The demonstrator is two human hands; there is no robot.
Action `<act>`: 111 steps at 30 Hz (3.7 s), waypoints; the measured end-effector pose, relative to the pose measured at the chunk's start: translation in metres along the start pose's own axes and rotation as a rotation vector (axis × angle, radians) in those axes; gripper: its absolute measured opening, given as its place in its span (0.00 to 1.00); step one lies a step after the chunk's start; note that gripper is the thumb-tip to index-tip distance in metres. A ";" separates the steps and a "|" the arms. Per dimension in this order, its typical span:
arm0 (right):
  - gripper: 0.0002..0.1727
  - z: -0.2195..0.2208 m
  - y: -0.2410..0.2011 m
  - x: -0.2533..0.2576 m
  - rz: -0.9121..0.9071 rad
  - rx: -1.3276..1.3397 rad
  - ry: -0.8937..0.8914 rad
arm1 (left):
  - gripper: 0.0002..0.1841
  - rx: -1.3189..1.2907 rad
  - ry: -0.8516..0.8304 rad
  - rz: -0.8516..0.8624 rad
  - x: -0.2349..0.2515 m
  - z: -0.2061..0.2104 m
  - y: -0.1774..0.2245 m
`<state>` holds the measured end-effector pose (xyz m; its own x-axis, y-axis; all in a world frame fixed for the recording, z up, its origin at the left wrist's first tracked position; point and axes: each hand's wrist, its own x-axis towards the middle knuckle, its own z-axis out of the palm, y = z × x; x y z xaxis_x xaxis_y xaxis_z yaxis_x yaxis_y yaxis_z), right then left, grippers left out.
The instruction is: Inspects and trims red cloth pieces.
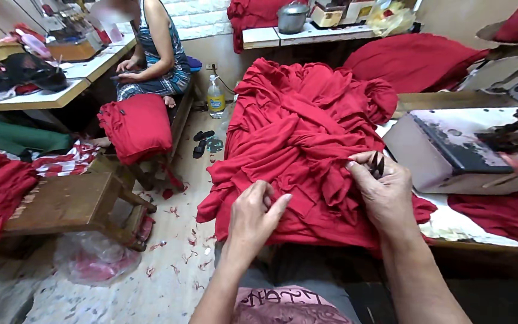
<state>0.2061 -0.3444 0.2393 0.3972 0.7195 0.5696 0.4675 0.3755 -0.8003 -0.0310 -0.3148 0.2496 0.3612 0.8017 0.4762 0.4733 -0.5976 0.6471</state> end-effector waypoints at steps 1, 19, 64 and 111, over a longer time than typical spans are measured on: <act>0.03 0.001 0.002 -0.001 -0.012 -0.055 -0.010 | 0.16 0.050 -0.003 -0.006 0.002 0.010 0.000; 0.15 0.037 -0.037 -0.024 -0.529 -0.494 -0.330 | 0.08 -0.427 0.036 -0.122 -0.006 0.001 -0.016; 0.20 0.016 -0.012 0.014 0.345 0.697 -0.042 | 0.11 0.031 0.046 0.117 0.016 -0.014 -0.027; 0.17 0.049 -0.002 -0.015 -0.216 -0.238 -0.267 | 0.06 -0.570 0.706 -0.439 -0.045 -0.023 -0.116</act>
<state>0.1608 -0.3270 0.2234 0.0662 0.7772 0.6257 0.6994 0.4111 -0.5846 -0.1207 -0.2817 0.1671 -0.3993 0.8817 0.2513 -0.0711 -0.3030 0.9503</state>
